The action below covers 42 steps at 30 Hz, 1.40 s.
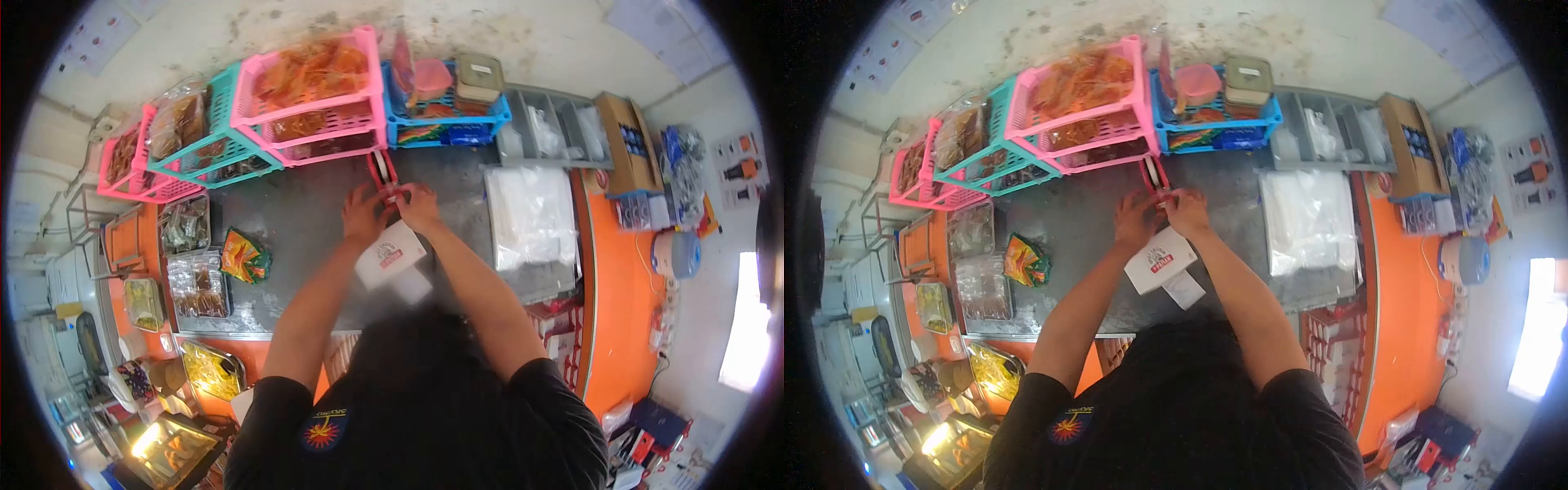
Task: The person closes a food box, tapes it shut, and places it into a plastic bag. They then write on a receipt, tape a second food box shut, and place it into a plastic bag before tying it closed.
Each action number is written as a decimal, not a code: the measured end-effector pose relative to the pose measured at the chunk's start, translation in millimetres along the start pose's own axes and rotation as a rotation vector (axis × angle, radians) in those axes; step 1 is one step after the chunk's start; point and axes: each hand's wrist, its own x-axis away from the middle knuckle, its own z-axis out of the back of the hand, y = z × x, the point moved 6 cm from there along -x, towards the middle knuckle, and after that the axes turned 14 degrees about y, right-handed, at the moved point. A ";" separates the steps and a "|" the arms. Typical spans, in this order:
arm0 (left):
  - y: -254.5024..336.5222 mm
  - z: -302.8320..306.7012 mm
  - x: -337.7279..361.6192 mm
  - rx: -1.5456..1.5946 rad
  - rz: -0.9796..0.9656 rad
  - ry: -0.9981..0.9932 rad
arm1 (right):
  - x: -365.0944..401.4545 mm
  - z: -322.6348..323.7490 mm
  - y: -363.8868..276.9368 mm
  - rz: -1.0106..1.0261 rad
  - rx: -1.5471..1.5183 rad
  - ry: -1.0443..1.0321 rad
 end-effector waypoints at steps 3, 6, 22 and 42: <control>4.9 4.1 -2.5 -0.032 -0.018 0.021 | -10.4 1.0 -7.2 -0.243 -0.151 -0.151; 0.1 -0.7 -4.7 -0.023 -0.057 0.035 | -19.5 7.1 -18.9 -0.282 -0.210 -0.256; -6.0 -1.8 0.9 0.011 0.037 0.018 | 8.9 3.8 -18.6 -0.346 -0.125 -0.159; 26.1 54.7 139.1 -0.027 -0.254 -0.165 | 159.8 78.9 -12.1 -0.559 -0.678 -0.224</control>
